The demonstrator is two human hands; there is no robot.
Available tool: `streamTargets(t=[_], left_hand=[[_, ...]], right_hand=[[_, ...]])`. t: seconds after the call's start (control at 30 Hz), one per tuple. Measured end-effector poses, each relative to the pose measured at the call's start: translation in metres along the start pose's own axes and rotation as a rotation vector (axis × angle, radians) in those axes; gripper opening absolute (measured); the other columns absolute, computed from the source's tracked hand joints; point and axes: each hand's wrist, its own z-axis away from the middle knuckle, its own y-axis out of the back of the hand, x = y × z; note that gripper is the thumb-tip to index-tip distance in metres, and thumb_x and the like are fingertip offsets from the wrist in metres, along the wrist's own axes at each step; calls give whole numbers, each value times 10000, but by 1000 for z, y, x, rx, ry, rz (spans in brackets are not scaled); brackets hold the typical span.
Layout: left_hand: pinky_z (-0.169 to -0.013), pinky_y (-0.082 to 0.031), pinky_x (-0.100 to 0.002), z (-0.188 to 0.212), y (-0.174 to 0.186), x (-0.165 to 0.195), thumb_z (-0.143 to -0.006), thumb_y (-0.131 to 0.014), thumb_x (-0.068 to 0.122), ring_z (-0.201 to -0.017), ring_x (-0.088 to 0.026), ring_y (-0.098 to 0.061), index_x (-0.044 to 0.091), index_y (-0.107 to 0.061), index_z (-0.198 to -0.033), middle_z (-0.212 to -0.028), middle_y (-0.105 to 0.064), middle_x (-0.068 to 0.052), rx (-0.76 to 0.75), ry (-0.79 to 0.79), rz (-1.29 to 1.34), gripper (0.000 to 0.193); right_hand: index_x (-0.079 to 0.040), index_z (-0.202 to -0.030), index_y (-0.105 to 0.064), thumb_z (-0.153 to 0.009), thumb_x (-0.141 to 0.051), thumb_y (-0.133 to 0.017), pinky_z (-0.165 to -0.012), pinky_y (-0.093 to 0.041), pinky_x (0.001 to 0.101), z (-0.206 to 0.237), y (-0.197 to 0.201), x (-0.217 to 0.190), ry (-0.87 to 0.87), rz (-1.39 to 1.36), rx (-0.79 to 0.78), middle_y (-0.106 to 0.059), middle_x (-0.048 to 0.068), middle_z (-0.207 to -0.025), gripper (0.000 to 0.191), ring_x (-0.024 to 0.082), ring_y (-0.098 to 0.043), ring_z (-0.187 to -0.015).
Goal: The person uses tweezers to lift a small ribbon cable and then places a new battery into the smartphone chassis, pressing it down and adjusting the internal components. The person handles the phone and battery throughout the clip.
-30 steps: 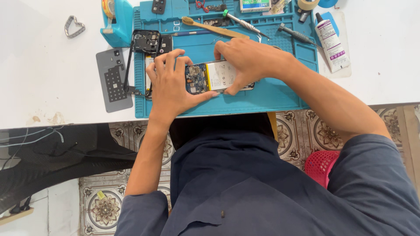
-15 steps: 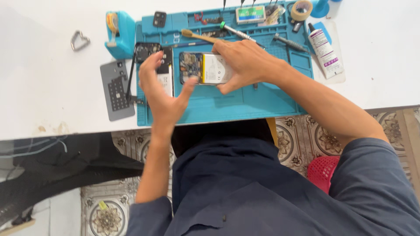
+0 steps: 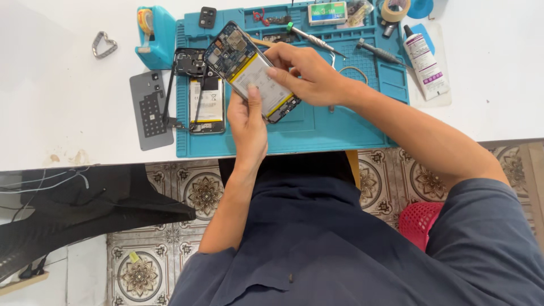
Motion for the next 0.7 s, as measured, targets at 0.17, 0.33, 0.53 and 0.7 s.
streamTargets(t=[0.17,0.33,0.53,0.7], left_hand=[[-1081,-459,-317,-3,-2,-2,-1130,-528,245,-1226,-132,-571,-32,-506,-1426,-1345,-617,-110,14,8,27,406],[-1031,-470,-292,-1,-2,-2,-1126,-544,289,-1169,-99,-571,-7,-543,-1354,-1270,-631,-72,64,13,56,373],[-597,-396,-195,-2,5,2,-1152,-541,374,-726,-2,-481,67,-543,-1067,-858,-505,53,113,60,170,319],[-405,-318,-216,0,2,7,-1098,-503,435,-505,-23,-422,130,-483,-958,-699,-452,54,66,162,136,337]], right_hand=[[-32,-1205,-581,-1127,-179,-592,-790,-575,330,2,4,3,112,-5,18,-586,10,-847,167,95,-552,-769],[-24,-1109,-646,-1034,-207,-696,-640,-493,271,5,4,-8,125,-67,-55,-578,4,-753,204,93,-529,-662],[-37,-1233,-703,-999,-214,-701,-578,-468,237,8,3,-27,206,-10,-156,-688,17,-824,293,88,-564,-641],[-39,-1166,-699,-979,-254,-730,-568,-472,248,8,-1,-32,183,-36,-171,-711,20,-819,287,98,-604,-653]])
